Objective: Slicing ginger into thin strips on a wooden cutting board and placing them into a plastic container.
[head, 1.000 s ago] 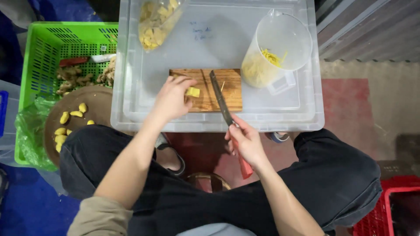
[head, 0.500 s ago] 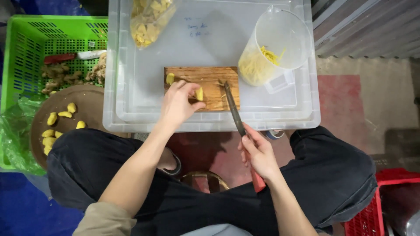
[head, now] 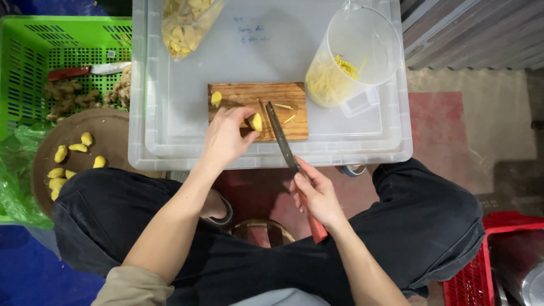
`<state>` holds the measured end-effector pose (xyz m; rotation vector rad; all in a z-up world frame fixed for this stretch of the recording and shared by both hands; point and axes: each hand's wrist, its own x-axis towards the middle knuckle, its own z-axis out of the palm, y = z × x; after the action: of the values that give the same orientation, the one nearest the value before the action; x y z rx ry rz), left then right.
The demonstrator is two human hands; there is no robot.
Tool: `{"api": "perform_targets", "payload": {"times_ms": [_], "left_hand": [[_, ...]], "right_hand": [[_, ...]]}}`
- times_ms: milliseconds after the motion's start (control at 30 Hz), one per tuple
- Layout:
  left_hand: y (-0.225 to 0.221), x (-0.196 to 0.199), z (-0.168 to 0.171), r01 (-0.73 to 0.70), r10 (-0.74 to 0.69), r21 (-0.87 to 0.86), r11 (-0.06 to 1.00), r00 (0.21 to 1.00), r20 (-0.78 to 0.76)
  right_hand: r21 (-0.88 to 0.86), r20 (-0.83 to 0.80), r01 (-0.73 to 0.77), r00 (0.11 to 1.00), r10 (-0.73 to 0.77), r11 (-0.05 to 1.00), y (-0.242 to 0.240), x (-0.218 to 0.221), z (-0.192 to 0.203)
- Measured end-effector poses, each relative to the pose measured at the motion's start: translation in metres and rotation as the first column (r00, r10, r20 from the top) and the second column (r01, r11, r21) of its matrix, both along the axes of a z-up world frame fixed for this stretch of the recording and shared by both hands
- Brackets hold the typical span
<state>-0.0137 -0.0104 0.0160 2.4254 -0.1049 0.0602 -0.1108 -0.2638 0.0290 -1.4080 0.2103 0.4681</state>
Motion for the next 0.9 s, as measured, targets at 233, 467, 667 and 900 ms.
{"api": "perform_targets", "payload": {"times_ms": [233, 467, 667, 900], "left_hand": [[-0.005, -0.002, -0.004, -0.016, 0.024, -0.073, 0.997, 0.993, 0.112], [-0.007, -0.005, -0.038, -0.054, 0.107, -0.201, 0.978, 0.958, 0.267], [-0.017, -0.003, -0.022, -0.081, 0.141, -0.189, 0.979, 0.934, 0.329], [-0.037, 0.0, -0.007, 0.0, 0.072, -0.361, 0.933, 0.98, 0.187]], "right_hand": [[-0.039, -0.004, 0.012, 1.0, -0.012, 0.999, 0.006, 0.003, 0.003], [-0.185, 0.028, -0.03, 0.999, 0.036, 0.982, 0.007, 0.002, 0.002], [-0.225, 0.055, -0.033, 0.997, 0.046, 0.974, 0.011, 0.006, 0.004], [-0.09, 0.048, 0.037, 0.998, -0.033, 0.995, 0.012, 0.005, -0.004]]}}
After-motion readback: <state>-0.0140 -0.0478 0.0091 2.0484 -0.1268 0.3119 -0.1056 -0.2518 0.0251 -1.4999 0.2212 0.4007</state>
